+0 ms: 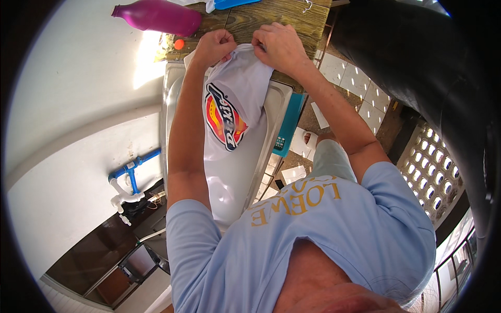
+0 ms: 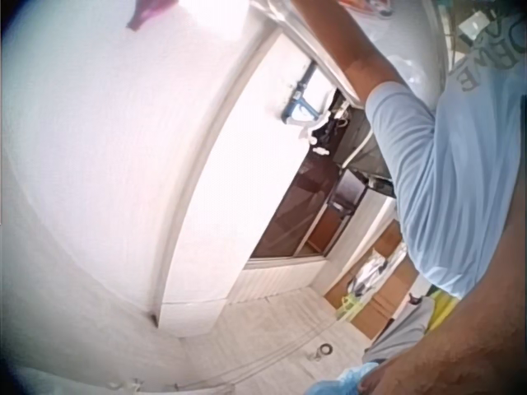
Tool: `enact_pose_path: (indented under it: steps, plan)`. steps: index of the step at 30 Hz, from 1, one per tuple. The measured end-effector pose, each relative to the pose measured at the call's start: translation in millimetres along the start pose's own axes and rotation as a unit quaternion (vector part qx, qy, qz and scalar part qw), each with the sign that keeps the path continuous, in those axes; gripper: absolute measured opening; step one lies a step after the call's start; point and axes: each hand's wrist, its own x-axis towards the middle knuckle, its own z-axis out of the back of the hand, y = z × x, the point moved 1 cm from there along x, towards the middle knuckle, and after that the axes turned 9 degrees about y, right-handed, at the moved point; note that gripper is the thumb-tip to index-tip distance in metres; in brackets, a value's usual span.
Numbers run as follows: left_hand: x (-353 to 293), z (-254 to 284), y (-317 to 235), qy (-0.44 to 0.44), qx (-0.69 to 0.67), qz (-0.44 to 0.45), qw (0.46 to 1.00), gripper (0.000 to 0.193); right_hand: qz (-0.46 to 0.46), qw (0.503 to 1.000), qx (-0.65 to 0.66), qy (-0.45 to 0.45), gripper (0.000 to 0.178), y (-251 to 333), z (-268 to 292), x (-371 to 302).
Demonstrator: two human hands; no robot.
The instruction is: The person washes white clothing by hand in a basin of soapy water, applies a bar of soap to a specific area of a shirt, and places the shirt into a top-loading washing machine.
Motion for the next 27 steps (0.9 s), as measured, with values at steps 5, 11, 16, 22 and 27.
enact_pose_path:
  steps: [5, 11, 16, 22, 27]
  plan:
    - [-1.6, -1.1, -7.5, 0.013, 0.041, 0.010, 0.999, 0.018, -0.002, 1.000, 0.003, -0.003, 0.006, -1.9, -0.3, -0.1]
    - [-1.8, -2.0, 7.1, -0.011, -0.014, -0.051, 0.999, 0.016, -0.014, 1.000, 0.002, 0.023, 0.006, 2.0, 3.8, -0.1]
    - [-5.0, -2.0, 5.3, 0.023, -0.077, -0.086, 0.993, 0.012, -0.013, 1.000, 0.003, 0.023, 0.008, 2.0, 4.2, 0.5]
    - [-4.4, -1.4, 3.8, 0.051, -0.040, -0.100, 0.993, 0.007, 0.013, 0.999, -0.013, 0.029, 0.017, 3.3, 4.6, -2.9]
    - [-4.6, 2.0, -11.2, 0.082, 0.048, -0.140, 0.986, 0.005, 0.001, 0.999, -0.015, 0.038, 0.016, 3.3, 3.5, -2.4]
